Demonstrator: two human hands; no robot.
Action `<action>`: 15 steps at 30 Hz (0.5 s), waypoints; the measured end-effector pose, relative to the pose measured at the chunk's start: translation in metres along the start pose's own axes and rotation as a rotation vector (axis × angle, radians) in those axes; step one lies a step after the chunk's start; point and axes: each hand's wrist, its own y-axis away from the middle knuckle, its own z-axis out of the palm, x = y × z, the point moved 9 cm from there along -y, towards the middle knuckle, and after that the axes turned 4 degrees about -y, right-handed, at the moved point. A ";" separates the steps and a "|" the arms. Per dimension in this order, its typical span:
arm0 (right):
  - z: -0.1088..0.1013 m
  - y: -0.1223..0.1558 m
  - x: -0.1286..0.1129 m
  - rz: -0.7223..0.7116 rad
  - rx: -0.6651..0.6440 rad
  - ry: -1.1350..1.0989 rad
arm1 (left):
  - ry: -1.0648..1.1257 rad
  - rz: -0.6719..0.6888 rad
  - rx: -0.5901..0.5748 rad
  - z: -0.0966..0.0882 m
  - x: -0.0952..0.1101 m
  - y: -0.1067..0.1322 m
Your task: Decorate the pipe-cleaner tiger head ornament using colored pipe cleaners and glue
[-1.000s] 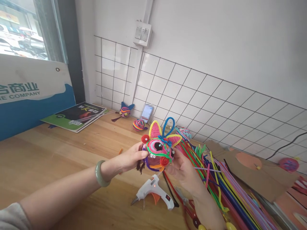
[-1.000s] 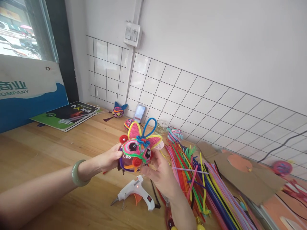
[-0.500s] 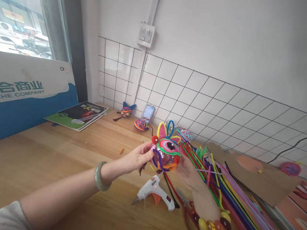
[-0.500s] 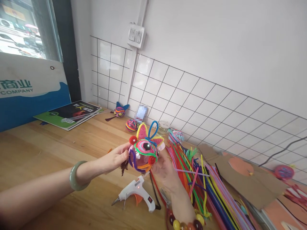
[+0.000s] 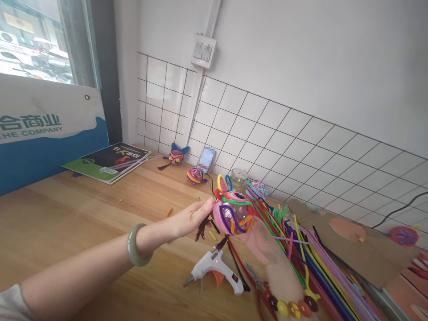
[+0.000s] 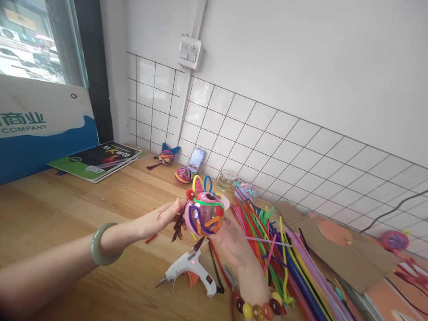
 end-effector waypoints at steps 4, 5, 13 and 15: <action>-0.002 -0.001 0.002 0.025 0.021 -0.051 | -0.091 0.054 -0.028 0.000 0.013 0.000; -0.003 -0.001 0.003 0.031 0.028 -0.067 | -0.090 0.059 -0.031 0.000 0.013 0.001; -0.016 0.000 0.004 0.025 0.091 -0.175 | 0.325 -0.038 -0.004 -0.003 -0.009 -0.004; -0.024 0.001 -0.002 0.003 0.120 -0.191 | 0.469 -0.091 0.155 -0.020 -0.019 -0.009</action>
